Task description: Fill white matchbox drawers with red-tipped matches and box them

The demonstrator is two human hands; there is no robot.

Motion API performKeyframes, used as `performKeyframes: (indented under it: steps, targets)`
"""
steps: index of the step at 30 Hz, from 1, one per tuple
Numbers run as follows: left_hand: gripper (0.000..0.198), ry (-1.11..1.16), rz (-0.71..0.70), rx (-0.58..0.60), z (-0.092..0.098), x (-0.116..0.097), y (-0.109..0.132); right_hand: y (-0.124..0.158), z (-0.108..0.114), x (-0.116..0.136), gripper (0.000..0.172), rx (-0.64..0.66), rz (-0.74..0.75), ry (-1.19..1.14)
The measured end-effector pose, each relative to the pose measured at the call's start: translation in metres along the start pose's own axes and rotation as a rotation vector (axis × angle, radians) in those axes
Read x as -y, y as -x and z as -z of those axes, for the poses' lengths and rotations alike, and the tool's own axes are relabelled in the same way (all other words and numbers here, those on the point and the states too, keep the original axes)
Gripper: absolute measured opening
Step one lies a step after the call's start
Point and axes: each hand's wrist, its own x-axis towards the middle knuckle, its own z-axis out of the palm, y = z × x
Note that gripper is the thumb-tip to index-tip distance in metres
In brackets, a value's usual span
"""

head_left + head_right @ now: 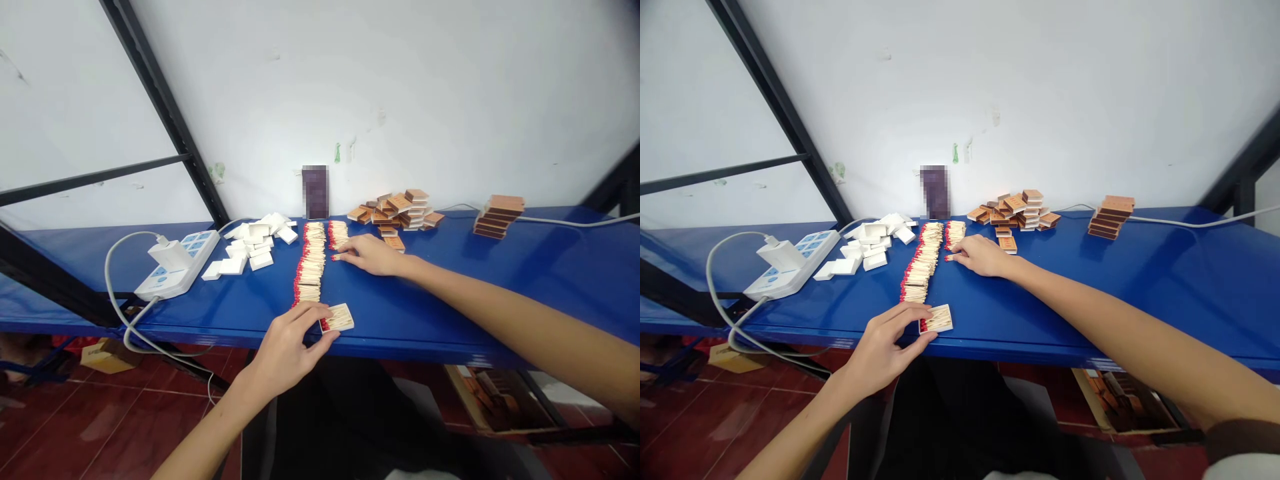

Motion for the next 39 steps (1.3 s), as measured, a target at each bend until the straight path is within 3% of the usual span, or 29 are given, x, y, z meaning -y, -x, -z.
performKeyframes:
  steps: [6,12,19,28,39]
  targets:
    - [0.018,-0.004,0.004,0.015,0.0,0.001,0.001,0.003,0.002,0.006,0.028,-0.01,-0.012,0.123]
    - [0.018,-0.006,0.008,0.01,0.001,0.0,0.001,0.01,0.021,0.019,0.018,0.143,-0.015,0.18]
    - [0.017,0.002,0.031,0.033,0.002,-0.001,0.001,0.015,0.038,0.019,0.022,0.288,-0.019,-0.003]
    - [0.023,-0.012,0.075,0.069,0.004,-0.002,-0.001,0.015,0.033,0.011,0.023,0.29,0.028,-0.008]
    - [0.029,-0.034,0.088,0.082,0.003,-0.001,0.0,0.026,0.034,0.029,0.019,0.283,0.135,0.317]
